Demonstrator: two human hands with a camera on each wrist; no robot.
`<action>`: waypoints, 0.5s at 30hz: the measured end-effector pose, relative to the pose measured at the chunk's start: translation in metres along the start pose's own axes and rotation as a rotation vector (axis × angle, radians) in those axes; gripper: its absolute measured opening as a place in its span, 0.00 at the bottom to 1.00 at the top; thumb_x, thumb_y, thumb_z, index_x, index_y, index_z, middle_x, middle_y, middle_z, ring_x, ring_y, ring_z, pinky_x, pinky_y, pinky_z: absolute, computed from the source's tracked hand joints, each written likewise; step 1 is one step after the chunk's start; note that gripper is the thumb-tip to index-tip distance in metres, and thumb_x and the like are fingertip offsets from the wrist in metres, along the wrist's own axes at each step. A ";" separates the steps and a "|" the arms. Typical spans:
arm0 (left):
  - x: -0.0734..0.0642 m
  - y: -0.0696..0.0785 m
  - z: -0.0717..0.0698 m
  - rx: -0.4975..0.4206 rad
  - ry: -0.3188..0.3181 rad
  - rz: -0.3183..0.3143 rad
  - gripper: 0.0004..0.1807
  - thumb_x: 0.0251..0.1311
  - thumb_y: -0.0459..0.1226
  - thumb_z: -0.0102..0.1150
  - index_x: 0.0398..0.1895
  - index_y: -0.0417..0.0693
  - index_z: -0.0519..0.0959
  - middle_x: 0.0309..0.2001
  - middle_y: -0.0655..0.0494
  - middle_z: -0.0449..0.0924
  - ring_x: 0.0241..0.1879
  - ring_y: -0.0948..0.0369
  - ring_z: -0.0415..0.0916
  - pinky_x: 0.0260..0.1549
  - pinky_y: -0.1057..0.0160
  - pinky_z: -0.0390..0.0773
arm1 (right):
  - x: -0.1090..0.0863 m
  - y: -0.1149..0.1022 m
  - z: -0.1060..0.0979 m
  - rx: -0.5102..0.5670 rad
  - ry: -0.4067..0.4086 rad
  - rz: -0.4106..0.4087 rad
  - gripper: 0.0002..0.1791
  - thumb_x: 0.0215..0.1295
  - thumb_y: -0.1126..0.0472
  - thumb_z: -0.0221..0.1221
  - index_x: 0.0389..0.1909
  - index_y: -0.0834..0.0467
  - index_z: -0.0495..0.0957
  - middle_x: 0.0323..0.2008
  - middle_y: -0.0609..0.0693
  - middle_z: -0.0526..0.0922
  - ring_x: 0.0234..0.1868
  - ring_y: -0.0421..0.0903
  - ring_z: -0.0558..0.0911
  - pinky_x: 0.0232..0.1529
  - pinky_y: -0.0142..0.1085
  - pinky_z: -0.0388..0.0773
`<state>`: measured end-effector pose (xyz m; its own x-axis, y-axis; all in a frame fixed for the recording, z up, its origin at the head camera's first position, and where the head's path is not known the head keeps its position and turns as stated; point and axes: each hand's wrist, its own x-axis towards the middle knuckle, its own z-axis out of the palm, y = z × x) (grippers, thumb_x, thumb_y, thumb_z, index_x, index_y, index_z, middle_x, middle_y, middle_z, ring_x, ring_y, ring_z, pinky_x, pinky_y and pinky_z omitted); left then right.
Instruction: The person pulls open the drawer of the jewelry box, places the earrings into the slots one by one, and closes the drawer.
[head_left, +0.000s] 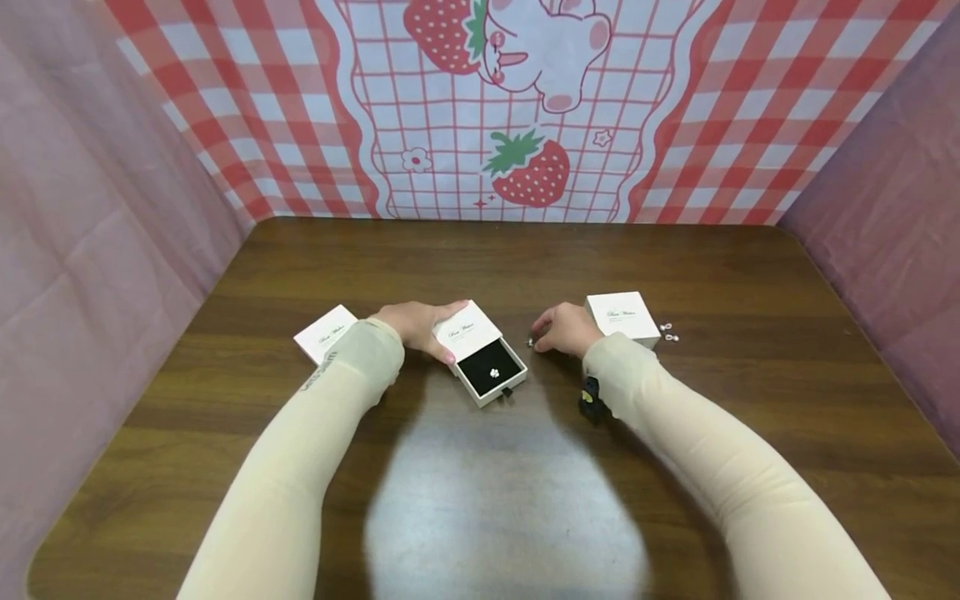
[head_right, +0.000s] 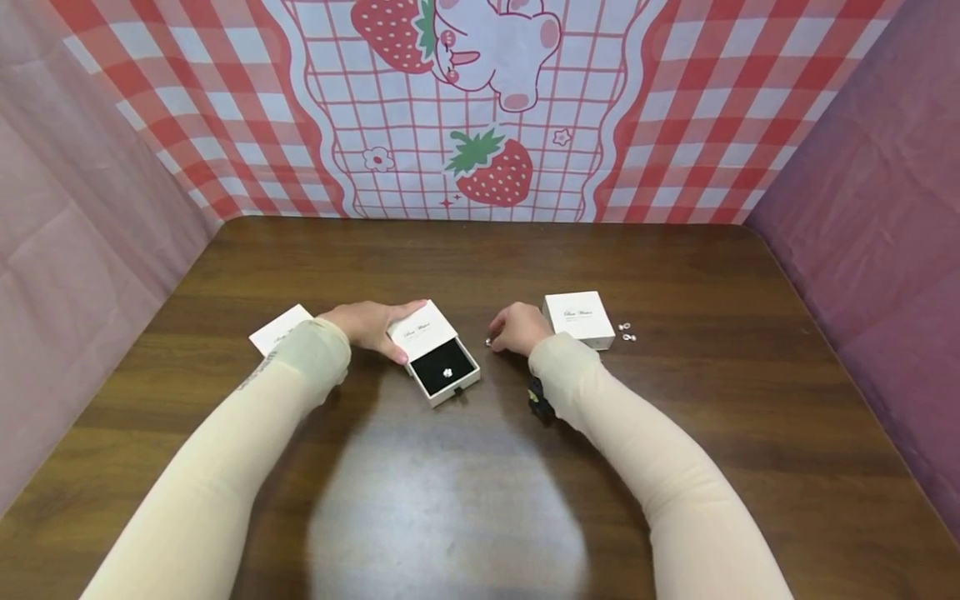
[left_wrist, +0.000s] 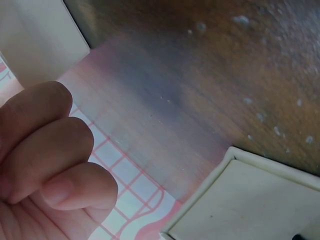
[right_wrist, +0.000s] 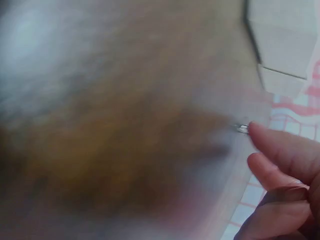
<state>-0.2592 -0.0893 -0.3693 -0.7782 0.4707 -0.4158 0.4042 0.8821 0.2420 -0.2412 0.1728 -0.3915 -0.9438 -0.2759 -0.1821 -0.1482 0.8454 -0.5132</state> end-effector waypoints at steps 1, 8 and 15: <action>0.000 0.000 0.000 0.001 -0.001 -0.001 0.56 0.47 0.59 0.68 0.76 0.69 0.45 0.67 0.46 0.66 0.60 0.48 0.68 0.50 0.47 0.70 | 0.000 -0.001 0.001 -0.016 0.005 -0.019 0.15 0.48 0.63 0.69 0.39 0.63 0.85 0.40 0.55 0.86 0.42 0.52 0.81 0.46 0.41 0.74; 0.000 0.000 -0.001 0.004 -0.005 0.001 0.56 0.48 0.59 0.68 0.76 0.68 0.46 0.67 0.46 0.66 0.61 0.49 0.68 0.51 0.48 0.70 | -0.004 -0.008 0.005 -0.076 0.016 -0.028 0.12 0.49 0.61 0.69 0.35 0.61 0.87 0.40 0.55 0.86 0.47 0.56 0.81 0.51 0.45 0.73; 0.001 -0.001 0.000 0.009 -0.001 -0.004 0.56 0.47 0.60 0.68 0.76 0.69 0.45 0.67 0.45 0.66 0.61 0.49 0.67 0.51 0.47 0.70 | -0.004 -0.010 0.005 -0.095 0.018 -0.020 0.10 0.49 0.61 0.68 0.33 0.61 0.87 0.37 0.54 0.87 0.44 0.55 0.81 0.48 0.44 0.74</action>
<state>-0.2603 -0.0898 -0.3700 -0.7792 0.4673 -0.4177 0.4055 0.8840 0.2326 -0.2342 0.1628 -0.3900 -0.9454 -0.2857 -0.1570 -0.1936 0.8794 -0.4349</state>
